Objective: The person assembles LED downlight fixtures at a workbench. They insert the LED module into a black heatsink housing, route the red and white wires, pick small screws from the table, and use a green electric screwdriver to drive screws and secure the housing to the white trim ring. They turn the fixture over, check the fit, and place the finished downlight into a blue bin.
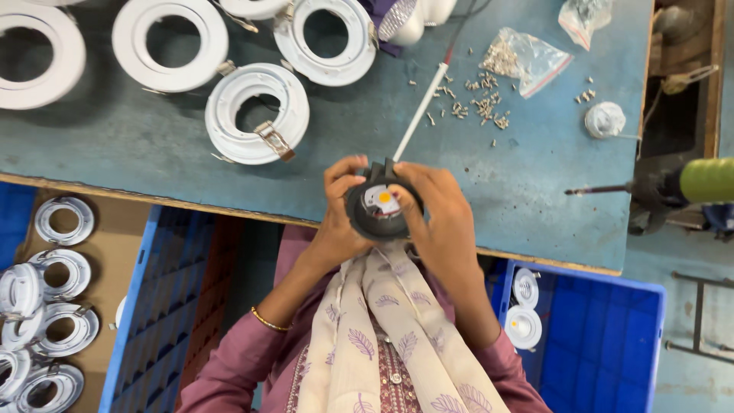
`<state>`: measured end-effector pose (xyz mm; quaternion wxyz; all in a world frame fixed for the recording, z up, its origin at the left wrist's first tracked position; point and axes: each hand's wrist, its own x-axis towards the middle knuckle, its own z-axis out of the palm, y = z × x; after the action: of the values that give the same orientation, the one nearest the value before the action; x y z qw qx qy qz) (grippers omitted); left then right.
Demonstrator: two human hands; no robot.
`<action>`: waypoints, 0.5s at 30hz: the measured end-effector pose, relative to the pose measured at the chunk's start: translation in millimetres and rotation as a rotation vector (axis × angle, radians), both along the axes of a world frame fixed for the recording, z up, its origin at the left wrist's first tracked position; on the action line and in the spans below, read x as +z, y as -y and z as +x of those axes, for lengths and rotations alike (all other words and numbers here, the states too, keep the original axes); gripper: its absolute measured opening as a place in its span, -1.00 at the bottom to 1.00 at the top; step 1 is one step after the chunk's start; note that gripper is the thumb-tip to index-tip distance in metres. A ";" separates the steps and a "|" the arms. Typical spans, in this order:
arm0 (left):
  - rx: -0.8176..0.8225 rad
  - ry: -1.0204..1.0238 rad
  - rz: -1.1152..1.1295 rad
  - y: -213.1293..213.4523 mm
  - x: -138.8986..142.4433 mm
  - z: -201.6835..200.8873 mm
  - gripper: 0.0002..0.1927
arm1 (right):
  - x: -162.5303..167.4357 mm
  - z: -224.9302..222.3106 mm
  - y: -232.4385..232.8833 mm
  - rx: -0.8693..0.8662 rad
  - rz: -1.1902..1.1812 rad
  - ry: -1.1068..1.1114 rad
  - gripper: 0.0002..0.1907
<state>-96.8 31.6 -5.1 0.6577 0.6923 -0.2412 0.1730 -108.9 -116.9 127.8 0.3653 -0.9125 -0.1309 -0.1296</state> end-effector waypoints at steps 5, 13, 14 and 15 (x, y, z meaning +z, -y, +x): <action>-0.283 -0.108 -0.053 -28.1 11.7 5.2 0.00 | 27.0 -9.8 -1.5 0.005 -0.090 -0.107 -0.81; -0.454 -0.217 0.069 -48.8 23.5 50.3 -0.13 | 30.2 191.3 33.2 0.165 -0.162 0.153 -0.71; -0.468 -0.213 0.052 -43.8 20.0 53.9 -0.12 | 23.5 236.1 31.1 0.307 -0.012 0.184 -0.69; -0.480 -0.208 0.034 -39.3 16.1 57.5 -0.12 | 12.8 276.2 27.2 0.203 0.030 0.115 -0.71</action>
<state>-39.3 70.9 11.0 0.6893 0.6404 -0.3327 -0.0641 167.3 -144.2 140.6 0.3820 -0.8800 -0.2415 -0.1462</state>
